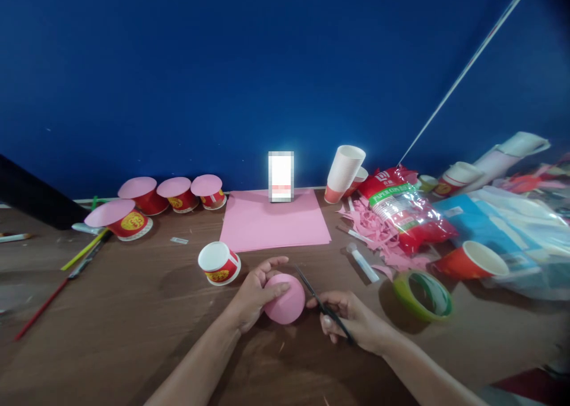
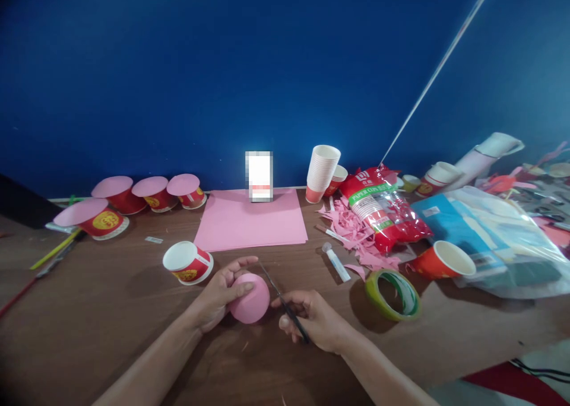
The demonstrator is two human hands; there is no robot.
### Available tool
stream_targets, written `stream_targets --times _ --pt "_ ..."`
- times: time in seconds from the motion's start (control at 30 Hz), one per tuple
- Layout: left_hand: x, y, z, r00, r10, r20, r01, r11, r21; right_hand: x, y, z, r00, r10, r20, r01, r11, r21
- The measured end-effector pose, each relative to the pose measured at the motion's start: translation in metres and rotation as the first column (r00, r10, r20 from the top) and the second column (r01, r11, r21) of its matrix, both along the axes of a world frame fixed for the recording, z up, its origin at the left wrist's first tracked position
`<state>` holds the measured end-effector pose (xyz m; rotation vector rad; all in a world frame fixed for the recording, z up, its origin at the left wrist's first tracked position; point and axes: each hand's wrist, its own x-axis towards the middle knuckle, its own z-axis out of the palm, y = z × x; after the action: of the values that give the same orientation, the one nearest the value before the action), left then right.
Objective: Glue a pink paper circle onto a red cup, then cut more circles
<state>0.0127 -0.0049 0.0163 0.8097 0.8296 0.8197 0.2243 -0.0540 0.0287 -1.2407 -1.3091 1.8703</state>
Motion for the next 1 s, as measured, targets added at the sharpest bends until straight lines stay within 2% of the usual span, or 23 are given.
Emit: stream_targets --times 0.6,1.0 --pt "0.0003 -0.0009 0.0006 0.999 -0.013 -0.032 0.014 0.999 0.046 -0.0007 0.0017 -0.0003 0.997 0.066 0.039 -0.066 0.998 -0.006" --pt "-0.0005 -0.0003 -0.0028 0.998 -0.032 -0.062 0.036 0.997 0.066 -0.0016 0.0013 -0.0045 0.998 0.049 0.035 -0.049 0.998 -0.026"
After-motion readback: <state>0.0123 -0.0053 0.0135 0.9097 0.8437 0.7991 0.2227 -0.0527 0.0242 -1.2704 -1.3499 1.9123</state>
